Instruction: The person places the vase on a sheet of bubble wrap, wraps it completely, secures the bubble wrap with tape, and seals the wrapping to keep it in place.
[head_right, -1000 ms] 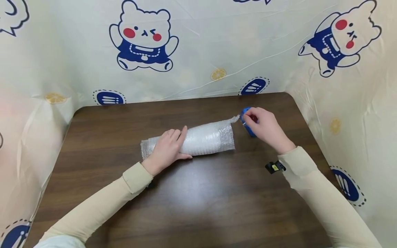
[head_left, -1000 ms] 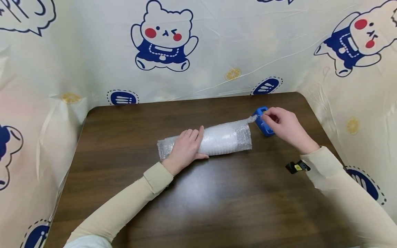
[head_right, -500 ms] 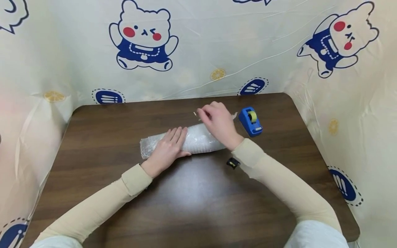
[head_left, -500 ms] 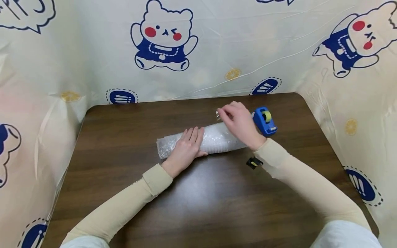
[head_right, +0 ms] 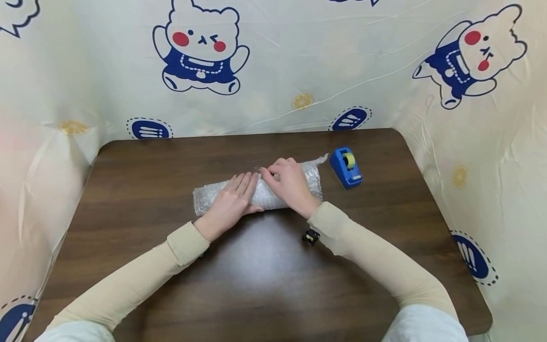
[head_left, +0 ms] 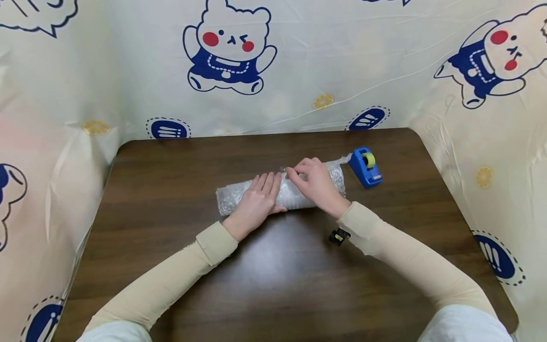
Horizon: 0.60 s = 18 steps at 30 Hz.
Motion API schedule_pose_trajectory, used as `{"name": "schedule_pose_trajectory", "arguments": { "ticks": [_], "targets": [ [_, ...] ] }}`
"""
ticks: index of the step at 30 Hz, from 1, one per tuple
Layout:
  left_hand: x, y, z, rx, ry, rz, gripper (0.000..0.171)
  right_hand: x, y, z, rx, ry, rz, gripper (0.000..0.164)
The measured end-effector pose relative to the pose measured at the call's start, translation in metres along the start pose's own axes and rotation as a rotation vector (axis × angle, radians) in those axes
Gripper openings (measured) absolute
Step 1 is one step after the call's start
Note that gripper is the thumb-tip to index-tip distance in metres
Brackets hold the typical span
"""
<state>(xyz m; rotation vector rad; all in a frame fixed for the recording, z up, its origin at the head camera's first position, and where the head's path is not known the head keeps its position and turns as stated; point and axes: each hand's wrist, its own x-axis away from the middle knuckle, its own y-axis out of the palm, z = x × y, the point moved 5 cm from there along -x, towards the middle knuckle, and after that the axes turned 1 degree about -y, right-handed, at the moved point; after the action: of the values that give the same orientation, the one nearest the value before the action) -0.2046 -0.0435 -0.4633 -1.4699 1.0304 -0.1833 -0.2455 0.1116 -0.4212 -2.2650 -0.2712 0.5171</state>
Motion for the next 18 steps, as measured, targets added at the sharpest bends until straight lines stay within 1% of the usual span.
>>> {"name": "schedule_pose_trajectory", "arguments": {
  "ticks": [5,7,11,15,18],
  "targets": [
    [0.001,0.001,-0.001,0.02,-0.01,-0.002,0.086,0.005,0.001,-0.002,-0.013,-0.021,-0.002,0.028],
    [0.001,0.002,0.0,0.012,-0.005,-0.001,0.085,0.008,0.001,-0.002,-0.005,-0.038,0.001,0.028],
    [0.0,0.002,-0.001,0.005,-0.002,-0.002,0.084,0.011,0.002,-0.002,0.037,-0.079,0.006,0.027],
    [-0.001,0.002,-0.001,0.007,-0.006,-0.023,0.084,0.014,0.003,-0.003,0.076,-0.131,-0.006,0.026],
    [-0.002,0.002,-0.002,-0.002,-0.006,-0.035,0.085,0.016,0.004,-0.001,0.07,-0.164,-0.026,0.023]
  ]
}}
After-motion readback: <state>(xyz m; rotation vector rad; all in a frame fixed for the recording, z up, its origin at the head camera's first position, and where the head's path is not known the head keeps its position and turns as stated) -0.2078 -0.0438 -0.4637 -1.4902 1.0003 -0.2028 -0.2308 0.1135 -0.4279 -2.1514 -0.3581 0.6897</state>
